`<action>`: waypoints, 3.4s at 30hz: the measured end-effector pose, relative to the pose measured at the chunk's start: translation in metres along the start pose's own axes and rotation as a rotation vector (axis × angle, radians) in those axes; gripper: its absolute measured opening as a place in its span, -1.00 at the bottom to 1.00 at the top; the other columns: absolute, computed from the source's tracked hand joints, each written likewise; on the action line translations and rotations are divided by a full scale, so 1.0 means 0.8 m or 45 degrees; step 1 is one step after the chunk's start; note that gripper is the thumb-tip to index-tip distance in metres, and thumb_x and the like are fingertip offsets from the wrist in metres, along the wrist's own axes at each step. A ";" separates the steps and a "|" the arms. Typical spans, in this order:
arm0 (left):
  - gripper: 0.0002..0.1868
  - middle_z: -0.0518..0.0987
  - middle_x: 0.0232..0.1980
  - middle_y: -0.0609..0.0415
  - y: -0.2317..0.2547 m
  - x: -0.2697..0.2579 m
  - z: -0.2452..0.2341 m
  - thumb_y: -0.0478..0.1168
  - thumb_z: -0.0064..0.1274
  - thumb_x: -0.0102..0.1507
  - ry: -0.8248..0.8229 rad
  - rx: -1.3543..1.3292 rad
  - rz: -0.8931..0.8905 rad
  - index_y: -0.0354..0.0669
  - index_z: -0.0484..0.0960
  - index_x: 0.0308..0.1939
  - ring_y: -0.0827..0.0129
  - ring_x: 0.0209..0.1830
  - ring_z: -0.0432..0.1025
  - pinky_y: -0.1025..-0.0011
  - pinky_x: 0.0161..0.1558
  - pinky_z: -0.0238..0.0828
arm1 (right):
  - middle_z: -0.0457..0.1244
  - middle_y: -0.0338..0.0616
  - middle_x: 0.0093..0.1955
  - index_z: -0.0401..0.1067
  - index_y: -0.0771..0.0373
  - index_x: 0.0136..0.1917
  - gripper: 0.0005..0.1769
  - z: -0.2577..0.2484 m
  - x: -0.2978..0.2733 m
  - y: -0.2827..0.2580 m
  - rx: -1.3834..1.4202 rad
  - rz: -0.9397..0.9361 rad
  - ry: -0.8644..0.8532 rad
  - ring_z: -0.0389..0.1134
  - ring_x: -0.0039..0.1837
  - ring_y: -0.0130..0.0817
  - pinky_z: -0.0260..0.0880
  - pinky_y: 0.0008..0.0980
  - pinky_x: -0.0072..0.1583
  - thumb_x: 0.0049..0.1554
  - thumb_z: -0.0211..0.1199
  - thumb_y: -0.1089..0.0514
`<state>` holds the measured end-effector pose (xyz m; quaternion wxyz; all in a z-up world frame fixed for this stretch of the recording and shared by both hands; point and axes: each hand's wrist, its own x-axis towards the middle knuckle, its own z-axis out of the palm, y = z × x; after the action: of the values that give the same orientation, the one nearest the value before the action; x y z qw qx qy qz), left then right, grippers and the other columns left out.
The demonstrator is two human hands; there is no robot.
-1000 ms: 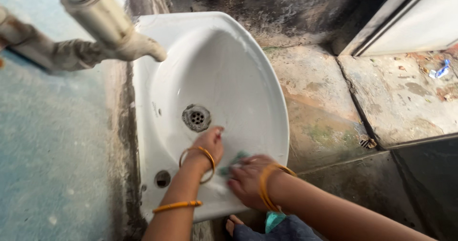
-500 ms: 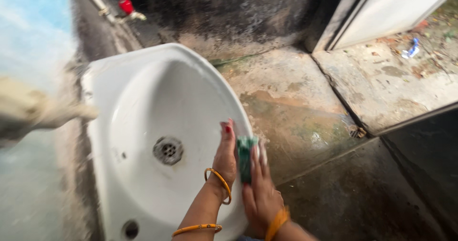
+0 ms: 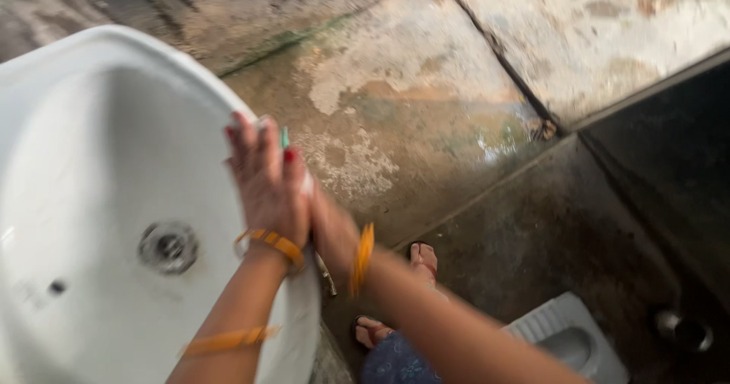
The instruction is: The person scrubs a white wall-mounted sink with a green sponge, repeatedly wiping the basin, rim, and drain area. The person rinses the sponge under running water from the tap and continues scrubbing the sink surfaces.
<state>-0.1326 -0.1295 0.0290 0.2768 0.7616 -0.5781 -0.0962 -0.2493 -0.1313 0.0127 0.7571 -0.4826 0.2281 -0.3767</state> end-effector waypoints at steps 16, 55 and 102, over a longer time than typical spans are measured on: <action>-0.18 0.07 0.59 -0.51 0.009 0.001 -0.022 0.24 -0.58 0.53 0.140 -0.034 0.156 -0.50 0.21 0.48 -0.33 0.66 -0.13 -0.08 0.60 -0.21 | -0.17 0.18 0.76 -0.07 0.38 0.67 -0.42 0.007 0.077 0.063 -0.159 -0.388 -0.006 -0.26 0.86 0.02 -0.29 -0.03 0.76 0.50 -0.23 0.07; -0.45 0.60 0.23 0.04 -0.097 0.268 -0.060 0.17 -0.31 0.40 0.279 0.041 -0.002 0.04 0.74 0.08 0.18 0.39 0.33 -0.02 0.51 -0.48 | 0.04 0.07 0.63 0.00 0.24 0.63 -0.38 0.019 0.191 0.023 -0.007 -0.181 -0.084 0.06 0.64 -0.22 0.06 -0.25 0.57 0.32 -0.11 0.17; -0.50 0.02 0.69 -0.14 -0.022 0.077 -0.011 -0.06 -0.17 0.39 0.181 0.189 0.165 0.00 0.56 0.39 -0.17 0.70 -0.23 -0.20 0.58 -0.41 | 0.08 0.12 0.62 0.10 0.30 0.59 -0.44 -0.016 0.077 0.048 -0.602 -0.306 -0.009 0.07 0.64 -0.13 0.03 -0.23 0.58 0.40 -0.24 0.05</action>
<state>-0.0948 -0.1813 0.0376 0.2657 0.7460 -0.6104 0.0194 -0.2071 -0.1773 -0.0264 0.5738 -0.6712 0.2481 -0.3985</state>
